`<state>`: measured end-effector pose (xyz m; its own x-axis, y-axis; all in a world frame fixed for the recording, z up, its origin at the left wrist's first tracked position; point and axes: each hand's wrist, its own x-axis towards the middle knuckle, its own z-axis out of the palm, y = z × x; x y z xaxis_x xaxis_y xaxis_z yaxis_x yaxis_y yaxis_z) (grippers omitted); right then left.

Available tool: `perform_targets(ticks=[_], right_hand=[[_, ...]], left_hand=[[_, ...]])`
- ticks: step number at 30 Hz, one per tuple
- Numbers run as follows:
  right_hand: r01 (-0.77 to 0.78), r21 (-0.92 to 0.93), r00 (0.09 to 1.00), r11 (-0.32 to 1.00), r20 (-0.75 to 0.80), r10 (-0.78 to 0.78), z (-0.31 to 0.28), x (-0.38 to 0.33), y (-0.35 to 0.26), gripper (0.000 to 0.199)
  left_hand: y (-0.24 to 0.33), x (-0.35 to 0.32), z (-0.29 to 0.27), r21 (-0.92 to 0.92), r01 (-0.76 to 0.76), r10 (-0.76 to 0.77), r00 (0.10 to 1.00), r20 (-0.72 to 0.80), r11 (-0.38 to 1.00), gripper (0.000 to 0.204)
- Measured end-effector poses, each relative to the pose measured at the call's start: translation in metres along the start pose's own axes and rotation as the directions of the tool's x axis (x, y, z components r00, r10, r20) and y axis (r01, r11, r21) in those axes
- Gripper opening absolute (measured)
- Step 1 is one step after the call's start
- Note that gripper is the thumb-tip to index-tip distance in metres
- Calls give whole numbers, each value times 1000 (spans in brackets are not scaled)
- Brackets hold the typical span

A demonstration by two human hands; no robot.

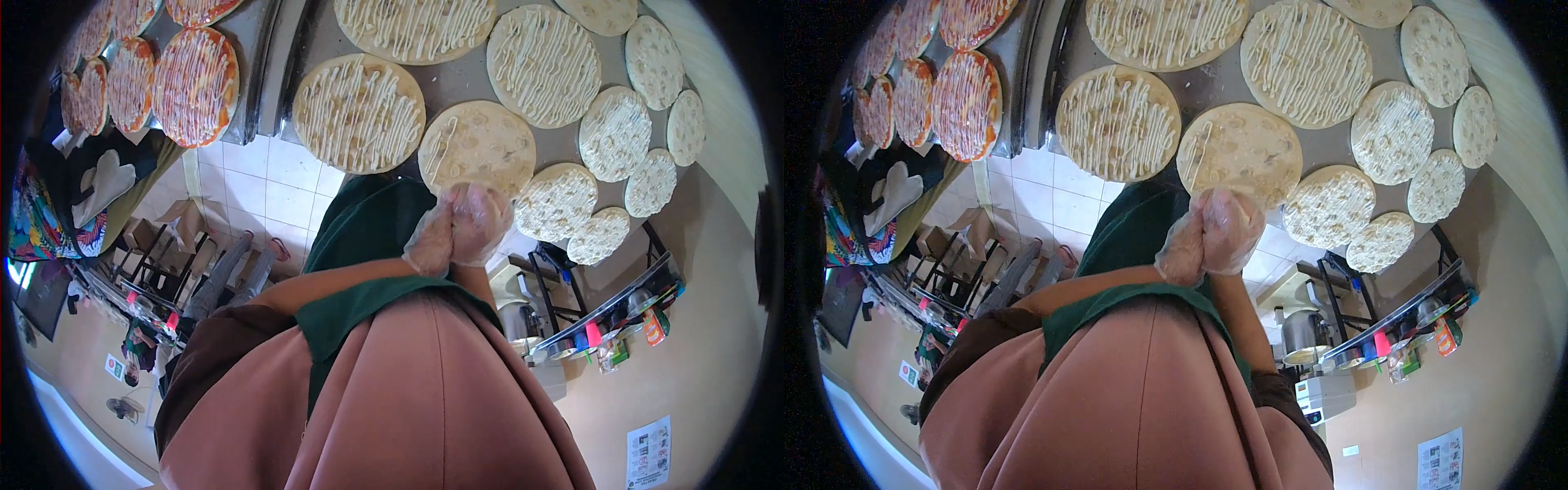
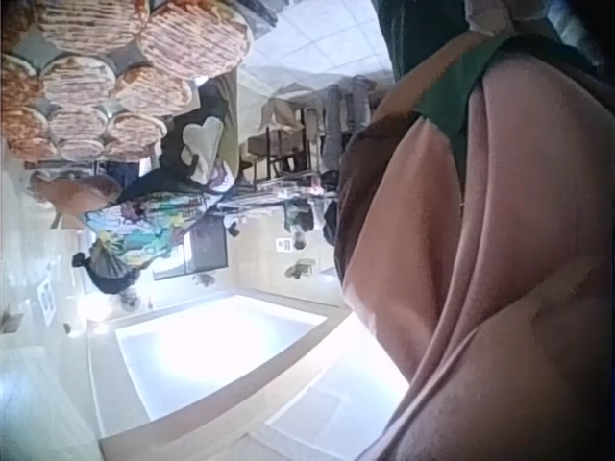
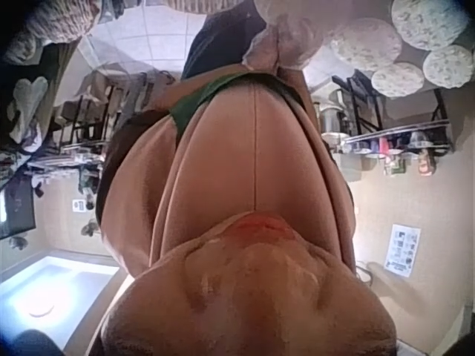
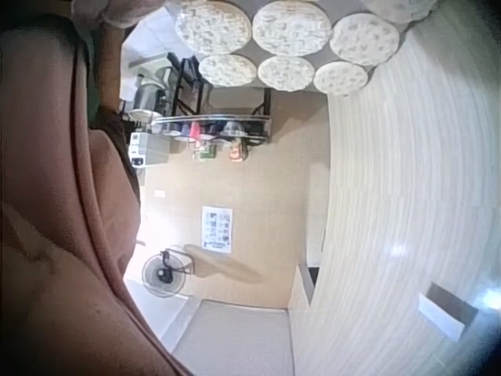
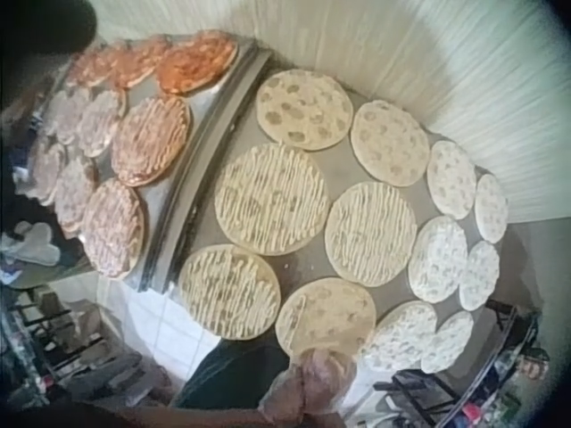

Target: The person is preparing several pizza bases by adding ingredients.

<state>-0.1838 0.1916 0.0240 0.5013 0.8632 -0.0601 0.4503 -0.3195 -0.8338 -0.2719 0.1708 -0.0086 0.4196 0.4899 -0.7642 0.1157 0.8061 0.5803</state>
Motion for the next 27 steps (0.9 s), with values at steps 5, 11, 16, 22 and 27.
perform_targets(ticks=[5, 11, 16, 22, 27], right_hand=[[196, -229, 956, 953, -172, -238, -2, 79, 8, 4], [176, -288, 974, 941, -87, -208, -4, 0, 13, 10], [214, -433, 955, 876, -96, -281, -6, 25, 37, 12], [-3, -66, 992, 998, -127, -6, -13, 65, 33, 12], [74, -278, 997, 958, -1, -78, -16, -12, 19, 12]], left_hand=[[13, 83, 16, 357, -211, 183, 977, 112, 910, 39], [18, -1, 10, 688, -251, 270, 959, 84, 681, 42], [25, 23, 14, 672, -269, 268, 957, 108, 690, 42], [38, 74, 28, 61, 19, -33, 969, 244, 998, 48], [-54, 7, 16, 163, -80, 67, 994, 83, 983, 43]])
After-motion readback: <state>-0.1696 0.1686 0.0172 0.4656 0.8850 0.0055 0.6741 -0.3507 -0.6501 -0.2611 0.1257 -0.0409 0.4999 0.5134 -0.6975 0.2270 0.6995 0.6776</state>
